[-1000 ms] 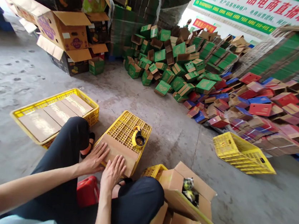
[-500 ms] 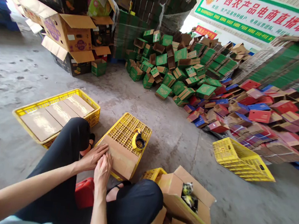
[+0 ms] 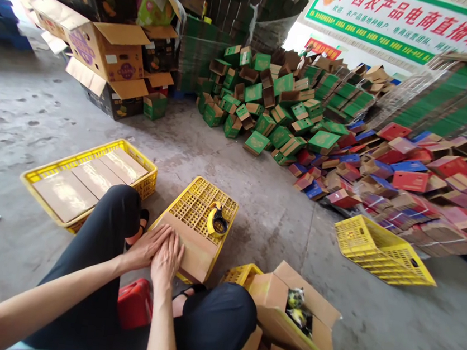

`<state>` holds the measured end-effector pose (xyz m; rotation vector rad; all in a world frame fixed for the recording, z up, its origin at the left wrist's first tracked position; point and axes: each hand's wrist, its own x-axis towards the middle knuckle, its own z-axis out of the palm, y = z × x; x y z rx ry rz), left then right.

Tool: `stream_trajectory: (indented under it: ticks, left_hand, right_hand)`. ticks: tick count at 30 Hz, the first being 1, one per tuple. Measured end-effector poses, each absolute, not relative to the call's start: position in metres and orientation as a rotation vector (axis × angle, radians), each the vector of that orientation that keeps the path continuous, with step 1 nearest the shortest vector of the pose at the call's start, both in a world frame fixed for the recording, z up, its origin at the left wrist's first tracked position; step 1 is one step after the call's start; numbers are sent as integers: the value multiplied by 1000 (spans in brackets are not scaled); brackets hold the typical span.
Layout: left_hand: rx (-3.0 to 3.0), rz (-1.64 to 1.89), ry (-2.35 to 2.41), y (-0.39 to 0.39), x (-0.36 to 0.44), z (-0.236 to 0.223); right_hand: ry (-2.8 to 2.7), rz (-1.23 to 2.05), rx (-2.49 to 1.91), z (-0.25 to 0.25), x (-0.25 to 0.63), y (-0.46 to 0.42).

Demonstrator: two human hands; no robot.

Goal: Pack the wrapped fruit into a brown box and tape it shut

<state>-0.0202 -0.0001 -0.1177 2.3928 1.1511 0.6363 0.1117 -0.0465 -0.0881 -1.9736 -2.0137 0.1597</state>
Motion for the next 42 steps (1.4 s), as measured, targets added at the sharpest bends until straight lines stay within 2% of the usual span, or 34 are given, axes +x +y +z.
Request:
stream_trajectory:
  ticks: [6,13,18,22,29,34,42]
  left_hand:
    - [2449,623,1141,-1,-23,-115]
    - [2464,443,1150,1,-24,-109]
    - [2447,449,1155,2,-24,-109]
    - [2427,484,1168,2,-22,-112]
    - [2037,757,1392,9,-20,-132]
    - [1744,739,1334,28,-21,-131]
    - [1935,598,1352,82,-8,-106]
  right_hand:
    - [-1977,163,-2009,-80,116,-43]
    - [-1845,221,-2124,-77,159,-53]
    - [-1562,237,-2305,-81,199,-65]
    - [-1314,256,-2215,-86,215,-68]
    - [-858,637,-2231,-92,233,-68]
    - [-876,666,-2155,-96,248,-65]
    - [-1053,509,-2079,-120,252,-42]
